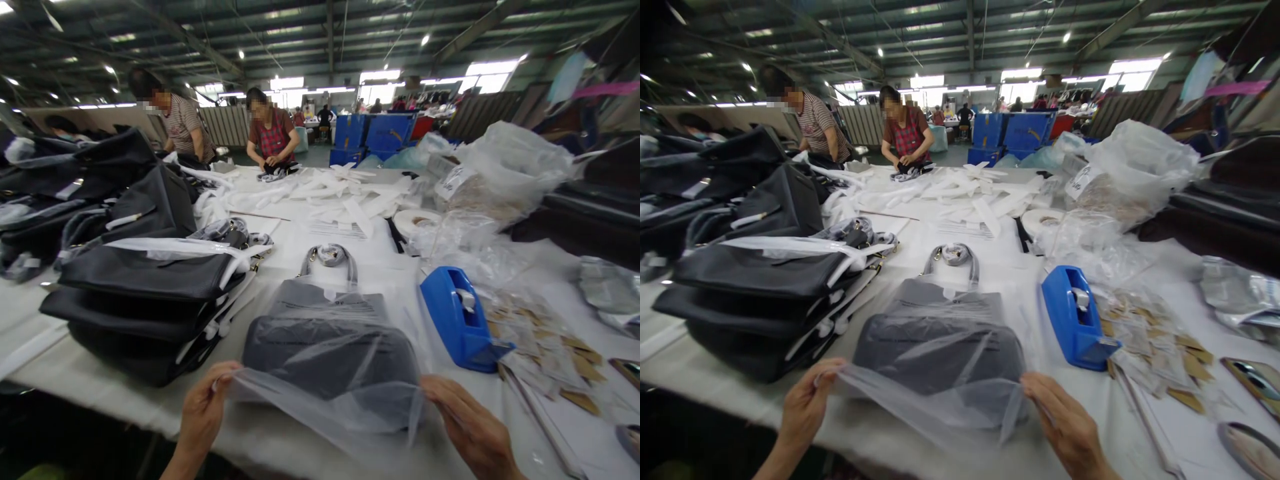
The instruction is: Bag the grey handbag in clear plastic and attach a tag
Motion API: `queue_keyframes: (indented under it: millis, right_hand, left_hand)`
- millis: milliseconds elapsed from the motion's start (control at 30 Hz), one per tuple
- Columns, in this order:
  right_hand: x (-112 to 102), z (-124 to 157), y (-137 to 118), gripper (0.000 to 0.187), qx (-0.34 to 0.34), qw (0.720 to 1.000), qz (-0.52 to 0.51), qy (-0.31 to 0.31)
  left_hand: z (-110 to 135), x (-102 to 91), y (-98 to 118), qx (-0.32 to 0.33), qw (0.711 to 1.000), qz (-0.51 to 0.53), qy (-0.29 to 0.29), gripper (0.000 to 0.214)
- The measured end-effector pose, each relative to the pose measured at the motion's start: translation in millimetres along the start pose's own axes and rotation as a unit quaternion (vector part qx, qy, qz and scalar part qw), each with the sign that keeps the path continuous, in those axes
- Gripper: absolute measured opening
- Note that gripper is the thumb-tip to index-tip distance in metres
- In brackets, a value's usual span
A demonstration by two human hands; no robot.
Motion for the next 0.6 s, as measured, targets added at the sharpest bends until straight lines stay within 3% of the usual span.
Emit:
queue_keyframes:
  millis: [67,133,200,267,367,467,600]
  right_hand:
    - [-4,-3,-2,0.018,0.058,0.997,-0.041,0.011]
    - [-6,-1,6,0.021,0.2,0.977,-0.051,0.049]
    - [-3,7,15,0.031,0.355,0.93,-0.06,0.071]
    - [2,15,19,0.043,0.453,0.885,-0.084,0.069]
    - [6,22,19,0.049,0.495,0.862,-0.099,0.046]
    - [11,29,24,0.048,0.485,0.872,-0.066,0.003]
    - [16,43,33,0.048,0.454,0.89,-0.018,-0.044]
  left_hand:
    - [1,-1.0,-1,-0.041,0.998,0.003,0.037,0.036]
    - [-1,-1.1,0,-0.08,0.993,-0.014,0.091,0.04]
    - [-5,1.4,4,-0.093,0.988,-0.035,0.12,0.041]
    - [-10,6.2,8,-0.092,0.989,-0.049,0.105,0.039]
    - [-15,10.0,7,-0.085,0.99,-0.077,0.082,0.038]
    - [-18,13.7,1,-0.07,0.987,-0.131,0.068,0.036]
    - [-22,26.8,-9,-0.035,0.987,-0.154,-0.014,0.035]
Point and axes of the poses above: each hand's wrist, its own z-axis away from the middle knuckle, its own x-axis out of the palm, y = z × x, the point moved 5 cm from there along -z, towards the middle knuckle, and after that the axes turned 9 degrees about -x, right-handed, at the moved point
